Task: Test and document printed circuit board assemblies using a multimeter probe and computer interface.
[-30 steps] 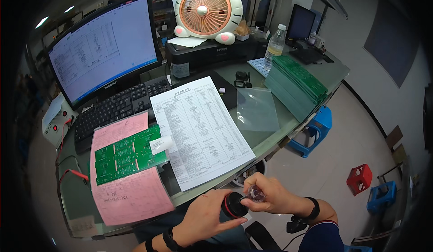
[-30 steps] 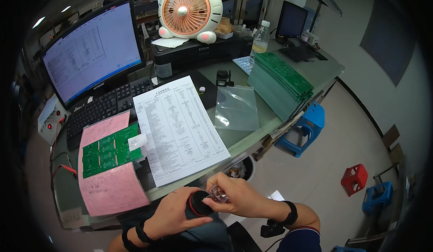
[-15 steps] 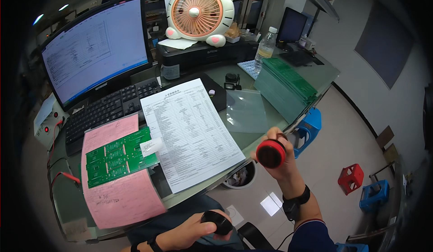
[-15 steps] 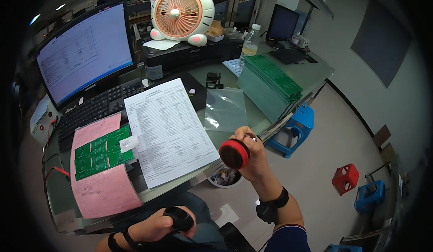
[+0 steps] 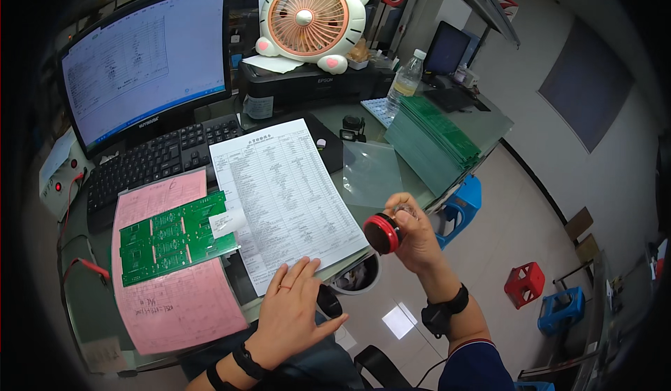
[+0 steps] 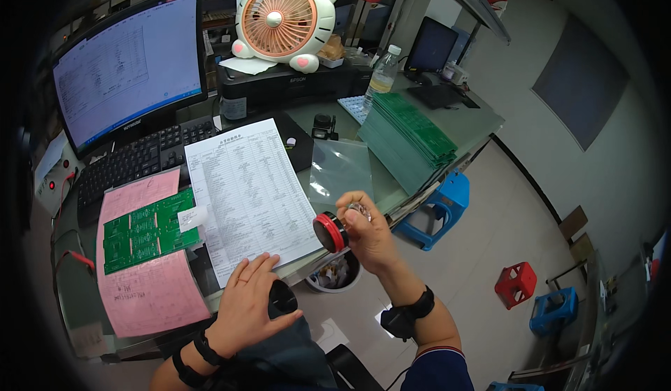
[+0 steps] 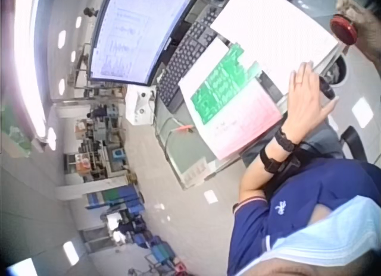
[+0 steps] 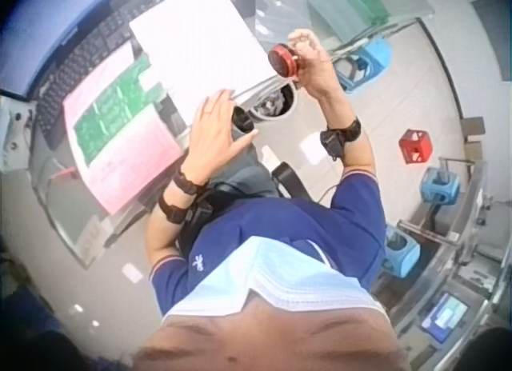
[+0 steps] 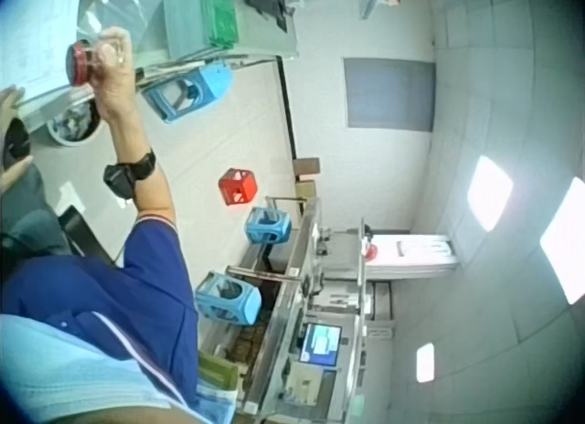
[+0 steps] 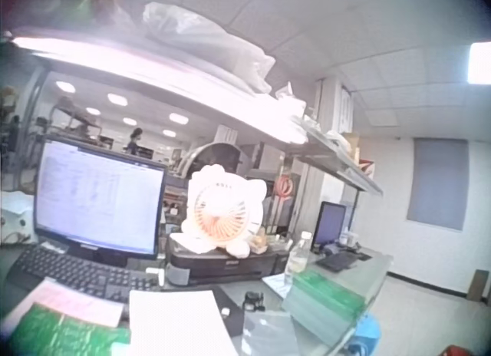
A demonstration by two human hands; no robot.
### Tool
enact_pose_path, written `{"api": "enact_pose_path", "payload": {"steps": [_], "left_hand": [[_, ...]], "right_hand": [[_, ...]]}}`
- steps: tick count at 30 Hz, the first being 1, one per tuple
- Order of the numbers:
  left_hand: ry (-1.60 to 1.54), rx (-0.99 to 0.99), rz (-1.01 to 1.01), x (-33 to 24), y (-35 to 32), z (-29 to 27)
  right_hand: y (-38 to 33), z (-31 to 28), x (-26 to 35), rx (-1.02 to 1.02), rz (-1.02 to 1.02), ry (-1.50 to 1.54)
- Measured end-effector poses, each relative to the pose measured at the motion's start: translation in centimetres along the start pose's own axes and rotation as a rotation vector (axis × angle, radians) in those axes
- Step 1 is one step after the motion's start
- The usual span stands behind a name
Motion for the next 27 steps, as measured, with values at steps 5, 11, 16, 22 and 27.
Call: {"api": "enact_pose_path", "payload": {"steps": [5, 11, 16, 22, 27], "left_hand": [[-0.007, 0.000, -0.009, 0.3, -0.2, 0.0], [-0.008, -0.025, 0.014, 0.5, -0.4, 0.2], [0.008, -0.026, 0.018, 0.6, -0.4, 0.0], [0.004, -0.060, 0.023, 0.7, -0.5, 0.2], [0.015, -0.064, 0.028, 0.7, -0.4, 0.1]], "right_hand": [[0.7, 0.9, 2.2, 0.059, 0.085, -0.268], [0.7, 2.3, 2.9, -0.021, 0.053, -0.768], [1.6, 3.4, 2.1, 0.118, -0.563, -1.487], [2.6, 4.5, 0.3, 0.058, -0.486, -1.590], [3.3, 4.1, -1.5, -0.031, -0.494, -1.698]]}}
Point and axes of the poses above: each hand's wrist, its own y-axis towards the middle knuckle, its own z-axis out of the palm, x = y × z, the point moved 2 cm from there along y, towards the middle knuckle, and after that the axes turned 8 degrees about y, right-handed, at the moved point
